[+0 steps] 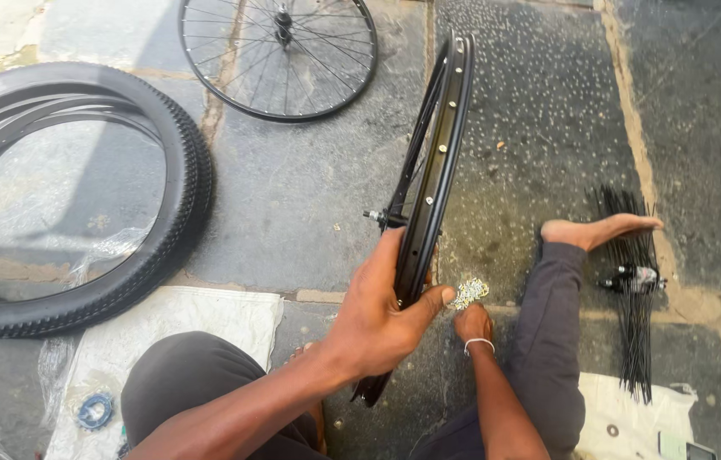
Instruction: The person builds a bicycle wheel by inserting metal spokes into the holes of a rim and securing them with small fasteners.
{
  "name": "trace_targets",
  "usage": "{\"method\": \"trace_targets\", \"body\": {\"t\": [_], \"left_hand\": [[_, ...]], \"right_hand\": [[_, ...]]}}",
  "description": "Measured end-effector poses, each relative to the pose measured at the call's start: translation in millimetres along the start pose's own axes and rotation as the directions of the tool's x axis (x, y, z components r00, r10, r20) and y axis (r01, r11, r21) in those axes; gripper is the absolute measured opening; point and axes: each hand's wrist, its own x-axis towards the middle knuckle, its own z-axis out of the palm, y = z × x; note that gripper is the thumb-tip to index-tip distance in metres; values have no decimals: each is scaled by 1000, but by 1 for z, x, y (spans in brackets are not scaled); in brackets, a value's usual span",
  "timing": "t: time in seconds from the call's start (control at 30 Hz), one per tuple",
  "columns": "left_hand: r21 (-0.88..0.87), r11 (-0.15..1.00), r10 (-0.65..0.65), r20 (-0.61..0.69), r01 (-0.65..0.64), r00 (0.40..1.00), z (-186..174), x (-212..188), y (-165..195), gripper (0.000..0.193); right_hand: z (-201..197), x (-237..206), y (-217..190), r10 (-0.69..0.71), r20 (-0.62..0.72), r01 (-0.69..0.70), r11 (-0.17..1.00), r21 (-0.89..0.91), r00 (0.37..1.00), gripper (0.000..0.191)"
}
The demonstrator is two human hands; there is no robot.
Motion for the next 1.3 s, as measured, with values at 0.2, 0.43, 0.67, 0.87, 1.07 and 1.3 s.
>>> {"method": "trace_targets", "body": {"t": [0.2,0.43,0.67,0.87,1.07,1.3], "left_hand": [[17,996,-86,-4,86,996,-5,-5,0,32],[-116,993,-1,30,5,1000,0,-5,-4,35],[-61,992,112,9,-111,994,2,-5,-8,38],[-83,989,122,-2,-121,993,0,-10,-12,37],[-100,982,164,12,-162,986,-3,-10,-14,38],[-87,986,139,-13,-140,990,-1,-3,-20,30]], "right_hand": [[-12,-4,-17,-98,-157,123,979,163,983,38],[-254,-63,-109,-522,-166,175,-33,984,837,13],[-352,-212,-212,-756,-104,669,495,554,646,34],[-352,-216,-220,-749,-25,596,506,624,662,39],[-347,-213,-220,-772,-48,666,513,541,634,41],[-326,-229,-225,-761,-252,801,555,226,598,52]]}}
